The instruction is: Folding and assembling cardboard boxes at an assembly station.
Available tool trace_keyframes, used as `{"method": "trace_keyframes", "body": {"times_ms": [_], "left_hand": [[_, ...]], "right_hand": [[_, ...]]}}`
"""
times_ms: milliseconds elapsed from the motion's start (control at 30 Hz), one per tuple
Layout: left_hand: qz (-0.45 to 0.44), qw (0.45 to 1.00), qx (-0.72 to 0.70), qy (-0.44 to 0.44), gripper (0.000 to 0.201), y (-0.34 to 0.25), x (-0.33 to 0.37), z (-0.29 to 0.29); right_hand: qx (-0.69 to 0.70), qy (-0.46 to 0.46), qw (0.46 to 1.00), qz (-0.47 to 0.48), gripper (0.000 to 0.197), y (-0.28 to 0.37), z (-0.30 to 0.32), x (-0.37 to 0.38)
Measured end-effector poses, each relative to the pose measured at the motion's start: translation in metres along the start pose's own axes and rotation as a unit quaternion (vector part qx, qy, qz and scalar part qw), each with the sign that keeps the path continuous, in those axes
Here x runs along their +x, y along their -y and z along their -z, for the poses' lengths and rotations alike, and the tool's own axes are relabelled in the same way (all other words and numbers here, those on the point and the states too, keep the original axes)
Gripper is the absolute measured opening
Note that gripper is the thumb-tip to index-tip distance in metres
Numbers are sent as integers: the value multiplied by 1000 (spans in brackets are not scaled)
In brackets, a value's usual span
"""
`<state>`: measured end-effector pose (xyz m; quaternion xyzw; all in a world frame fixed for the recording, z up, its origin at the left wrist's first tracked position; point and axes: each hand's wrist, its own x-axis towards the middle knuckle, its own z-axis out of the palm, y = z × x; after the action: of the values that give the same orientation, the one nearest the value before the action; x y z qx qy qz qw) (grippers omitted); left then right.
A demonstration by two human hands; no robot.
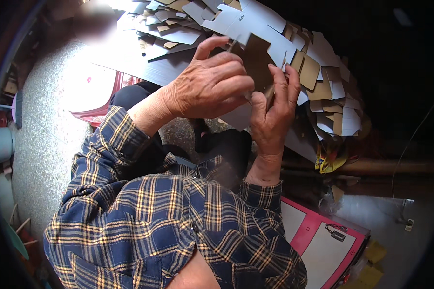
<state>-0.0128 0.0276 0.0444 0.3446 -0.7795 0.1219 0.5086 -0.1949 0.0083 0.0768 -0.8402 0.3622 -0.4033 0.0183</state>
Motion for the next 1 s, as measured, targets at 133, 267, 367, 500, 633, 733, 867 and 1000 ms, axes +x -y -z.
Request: {"method": "trace_keyframes", "body": {"times_ms": [133,267,367,500,633,733,867,1000], "left_hand": [[-1,998,-42,54,25,-2,-7,-6],[-31,997,-18,68,26,-3,-6,-3],[-17,998,-50,27,25,-9,-4,2],[6,1000,-4,-25,27,-14,-1,7],[24,999,-34,-5,30,-8,-3,7],[33,996,-88,-10,31,0,-9,-3],[17,994,-109,27,29,0,-6,0],[-8,991,-128,35,28,2,-8,-16]], "right_hand": [[30,7,999,-15,43,-15,-4,-7],[15,-39,999,10,39,-17,-7,-8],[36,-117,992,-12,33,-11,-7,-9],[50,-148,988,4,32,-12,-13,-13],[72,-163,984,-13,32,-13,-16,-15],[44,-147,988,-5,31,-14,-12,-13],[38,-97,995,9,30,-17,-3,-8],[17,-36,999,4,30,-27,3,-10]]}}
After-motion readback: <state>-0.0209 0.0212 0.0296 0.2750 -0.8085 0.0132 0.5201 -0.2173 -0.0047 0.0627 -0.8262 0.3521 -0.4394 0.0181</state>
